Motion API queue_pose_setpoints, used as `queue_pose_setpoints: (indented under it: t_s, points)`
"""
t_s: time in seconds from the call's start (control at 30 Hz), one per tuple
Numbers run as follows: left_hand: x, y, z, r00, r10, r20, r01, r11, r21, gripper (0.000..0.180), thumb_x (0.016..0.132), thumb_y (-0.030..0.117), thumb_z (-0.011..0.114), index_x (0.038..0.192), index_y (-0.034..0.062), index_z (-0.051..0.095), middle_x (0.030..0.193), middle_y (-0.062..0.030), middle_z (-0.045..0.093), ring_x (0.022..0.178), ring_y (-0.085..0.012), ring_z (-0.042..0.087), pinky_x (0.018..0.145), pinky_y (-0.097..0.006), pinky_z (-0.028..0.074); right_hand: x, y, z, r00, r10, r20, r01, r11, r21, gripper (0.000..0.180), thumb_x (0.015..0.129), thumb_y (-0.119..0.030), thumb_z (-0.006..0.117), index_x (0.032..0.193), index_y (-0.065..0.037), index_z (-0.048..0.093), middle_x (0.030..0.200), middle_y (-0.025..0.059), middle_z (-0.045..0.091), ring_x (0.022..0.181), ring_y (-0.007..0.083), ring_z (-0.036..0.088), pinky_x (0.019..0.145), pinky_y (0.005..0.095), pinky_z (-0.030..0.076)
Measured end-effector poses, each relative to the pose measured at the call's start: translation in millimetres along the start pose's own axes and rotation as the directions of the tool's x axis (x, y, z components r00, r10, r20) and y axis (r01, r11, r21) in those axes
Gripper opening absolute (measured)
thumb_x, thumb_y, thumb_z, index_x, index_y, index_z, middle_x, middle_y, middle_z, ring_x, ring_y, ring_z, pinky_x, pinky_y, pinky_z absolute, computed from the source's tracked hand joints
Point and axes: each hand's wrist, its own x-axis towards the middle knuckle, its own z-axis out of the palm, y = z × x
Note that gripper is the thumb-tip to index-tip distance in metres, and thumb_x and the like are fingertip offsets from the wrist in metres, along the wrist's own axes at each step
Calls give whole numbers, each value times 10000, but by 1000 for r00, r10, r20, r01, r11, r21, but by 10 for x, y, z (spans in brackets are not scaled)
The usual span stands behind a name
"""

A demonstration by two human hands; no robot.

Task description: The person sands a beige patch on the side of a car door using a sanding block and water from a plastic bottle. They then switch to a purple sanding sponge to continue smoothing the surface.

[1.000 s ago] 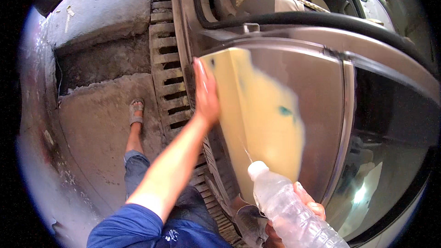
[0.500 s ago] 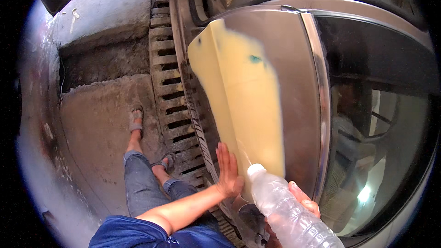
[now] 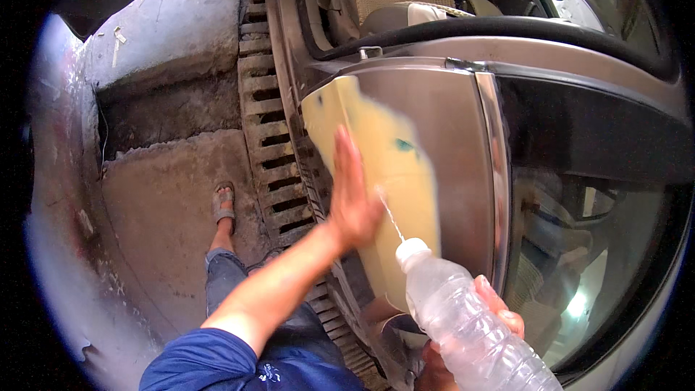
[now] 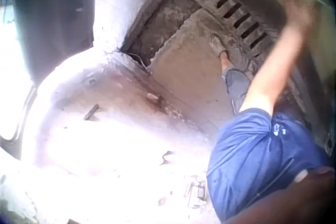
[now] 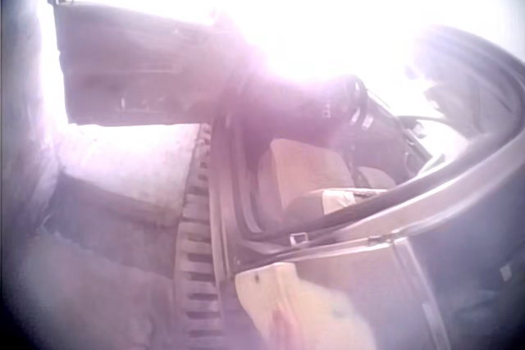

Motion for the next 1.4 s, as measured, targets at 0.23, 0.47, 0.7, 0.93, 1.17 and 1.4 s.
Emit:
queue_pose_setpoints:
  t_s: [0.23,0.47,0.7,0.93,1.17,1.4]
  points:
    - [-63,354,4,995,-86,-43,86,996,-3,815,955,387,469,1484,-81,62,1539,-321,39,1441,-457,50,1161,-523,65,146,-360,144,971,235,-37,-229,966,118,828,799,-646,584,1158,87,444,999,199,610,795,252,630,683,351,537]
    - [967,31,-144,975,-190,-117,200,977,80,765,992,370,406,1471,-101,40,1540,-319,23,1450,-427,33,1174,-471,61,126,-115,77,985,-175,15,175,984,-20,684,764,-382,638,1231,73,429,1122,224,597,863,269,639,737,369,545]
    - [-163,584,-12,992,-129,-16,128,992,-6,821,930,336,520,1479,-89,82,1534,-329,37,1428,-489,63,1156,-540,110,167,-223,211,989,-143,-42,146,986,83,803,747,-606,663,1177,48,488,1096,192,580,998,277,608,833,380,514]
    - [-1042,896,56,979,-108,174,118,992,-44,864,912,264,545,1473,-93,-7,1507,-377,-46,1411,-534,4,1150,-575,90,138,-241,228,997,-74,-37,81,971,224,947,687,-694,709,1219,46,455,1143,195,560,1087,298,562,917,404,475]
    - [-1743,1277,251,981,-46,187,50,999,-13,952,857,272,633,1458,-121,8,1492,-398,-21,1401,-547,37,1146,-575,127,-181,78,-263,999,-40,12,33,924,382,913,698,-600,766,1250,50,438,1166,177,571,1067,263,580,922,408,478]
    - [-2127,1478,531,978,-153,142,154,988,5,885,925,368,532,1470,-102,17,1501,-388,-12,1408,-535,14,1154,-562,91,-773,800,-970,991,-133,-4,128,940,316,720,728,-518,781,1161,20,579,1124,144,585,1031,263,598,912,406,482]
